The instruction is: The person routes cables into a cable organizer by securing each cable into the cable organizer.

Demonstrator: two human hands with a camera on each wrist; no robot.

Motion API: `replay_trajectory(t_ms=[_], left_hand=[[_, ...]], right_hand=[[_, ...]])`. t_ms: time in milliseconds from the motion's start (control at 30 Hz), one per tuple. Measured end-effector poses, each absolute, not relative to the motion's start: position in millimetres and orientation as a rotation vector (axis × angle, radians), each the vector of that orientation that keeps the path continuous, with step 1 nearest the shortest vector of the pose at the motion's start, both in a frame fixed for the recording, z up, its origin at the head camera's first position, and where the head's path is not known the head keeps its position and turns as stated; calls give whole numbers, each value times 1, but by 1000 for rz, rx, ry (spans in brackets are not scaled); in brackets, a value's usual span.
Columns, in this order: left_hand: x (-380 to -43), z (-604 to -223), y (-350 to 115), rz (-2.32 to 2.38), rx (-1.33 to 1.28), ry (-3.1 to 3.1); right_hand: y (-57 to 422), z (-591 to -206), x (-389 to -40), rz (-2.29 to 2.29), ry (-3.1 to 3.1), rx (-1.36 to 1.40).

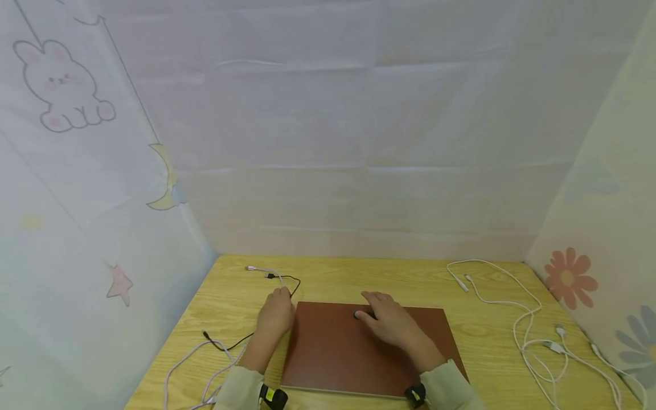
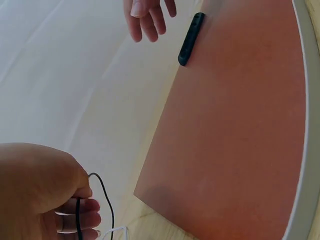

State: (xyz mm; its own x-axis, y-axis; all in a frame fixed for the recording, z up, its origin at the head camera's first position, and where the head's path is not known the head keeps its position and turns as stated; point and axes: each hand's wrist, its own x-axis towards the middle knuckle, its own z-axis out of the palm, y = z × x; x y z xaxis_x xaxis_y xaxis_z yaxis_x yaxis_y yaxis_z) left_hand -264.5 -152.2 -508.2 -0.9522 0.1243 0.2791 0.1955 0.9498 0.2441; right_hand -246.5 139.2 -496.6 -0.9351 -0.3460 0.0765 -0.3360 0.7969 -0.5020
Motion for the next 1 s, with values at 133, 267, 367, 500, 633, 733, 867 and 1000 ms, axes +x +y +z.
replay_trajectory(t_ms=[133,267,367,500,633,733,867,1000], left_hand=[[-267,-505,-153,-577,-173,-2837],[-267,-502,-153,-688,-163,-2810],[-264,-500,-152,-725,-187,-2778],[-262,-498,-153,-742,-222,-2741],[-263,-496,-156,-791,-193,-2689],[-263,-493,-159,-848,-156,-2612],[-264,-486,-165,-929,-123,-2499],[-266,-479,-172,-1007,-77,-2412]], right_hand=[[133,-498,-246,-835,2944,-573],[127,-498,-246,-865,2909,-581],[122,-498,-246,-882,2886,-591],[115,-497,-246,-910,2862,-606],[108,-496,-246,-944,2832,-626],[101,-495,-248,-972,2806,-639],[93,-494,-250,-1021,2786,-650],[85,-495,-251,-1038,2779,-669]])
